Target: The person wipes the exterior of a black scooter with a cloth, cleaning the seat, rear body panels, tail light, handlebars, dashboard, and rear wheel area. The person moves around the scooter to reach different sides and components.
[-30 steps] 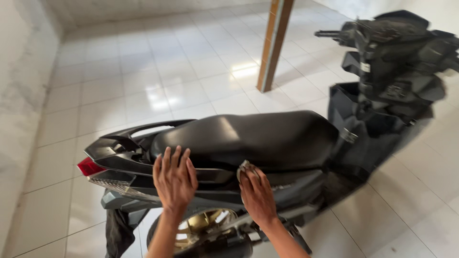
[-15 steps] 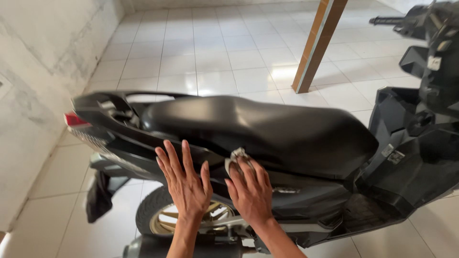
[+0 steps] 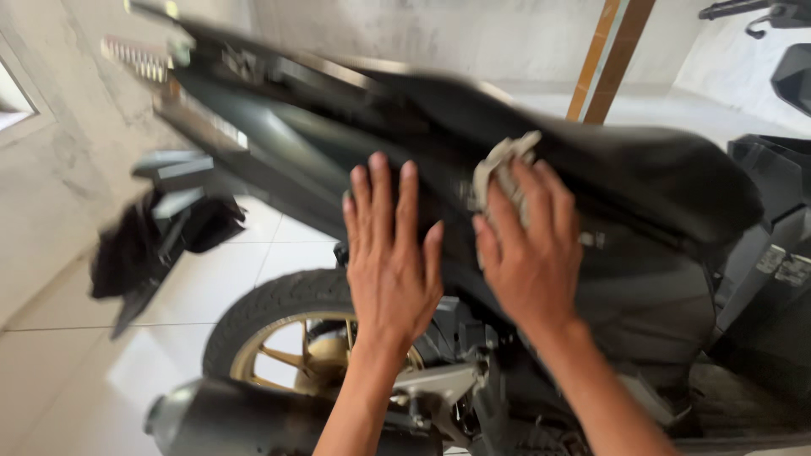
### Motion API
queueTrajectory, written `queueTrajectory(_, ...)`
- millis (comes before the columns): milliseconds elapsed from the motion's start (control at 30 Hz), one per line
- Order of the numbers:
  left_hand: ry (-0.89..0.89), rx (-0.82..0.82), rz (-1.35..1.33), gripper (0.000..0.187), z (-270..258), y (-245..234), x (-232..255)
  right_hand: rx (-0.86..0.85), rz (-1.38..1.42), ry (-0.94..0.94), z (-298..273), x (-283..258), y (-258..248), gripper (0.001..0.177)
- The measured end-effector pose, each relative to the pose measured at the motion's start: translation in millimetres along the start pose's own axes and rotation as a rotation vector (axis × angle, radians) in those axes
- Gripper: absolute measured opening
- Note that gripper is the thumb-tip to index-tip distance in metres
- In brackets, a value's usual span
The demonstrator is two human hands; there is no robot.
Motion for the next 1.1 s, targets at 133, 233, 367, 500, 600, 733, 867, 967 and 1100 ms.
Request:
queueTrajectory(133, 0.089, 0.023, -0.012, 0.060, -42, 13, 7, 0.080, -0.054, -0.056, -33, 8, -6, 0.042)
queueTrajectory(233, 0.116, 0.022, -0.065, 0.064, -70, 15, 6, 0.105, -0.072, -0.047, -55, 10, -4, 0.042)
queueTrajectory(367, 0.144, -0.011, -0.086, 0.071, -87, 11, 3, 0.154, -0.041, -0.044, -76, 10, -4, 0.043)
queueTrajectory(500, 0.129, -0.067, -0.105, 0.083, -98, 11, 2, 0.142, -0.021, -0.007, -97, 12, -6, 0.043)
queueTrajectory(600, 0.075, -0.050, -0.210, 0.084, -113, 5, -2, 0.136, -0.034, 0.011, -109, 10, -7, 0.045)
queueTrajectory(733, 0.065, -0.057, -0.211, 0.083, -122, 6, -2, 0.111, -0.110, -0.002, -107, 4, -3, 0.050)
queueTrajectory(867, 0.105, -0.023, -0.173, 0.083, -110, 1, -10, 0.082, -0.127, -0.128, -66, -10, 10, 0.054)
queueTrajectory(967, 0.096, 0.013, -0.142, 0.079, -105, -3, -21, 0.111, -0.121, -0.183, -42, -30, 21, 0.055)
queueTrajectory(1100, 0.078, 0.053, -0.161, 0.075, -103, -16, -35, 0.115, -0.089, -0.166, -34, -44, 21, 0.051)
Point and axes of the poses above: each hand's wrist, its own z-axis towards the middle knuckle, its own y-axis out of the palm, x = y × z, the point moved 2 cm from there along z, towards the middle knuckle, and after that the axes turned 5 degrees about -z, right-handed, at the moved point
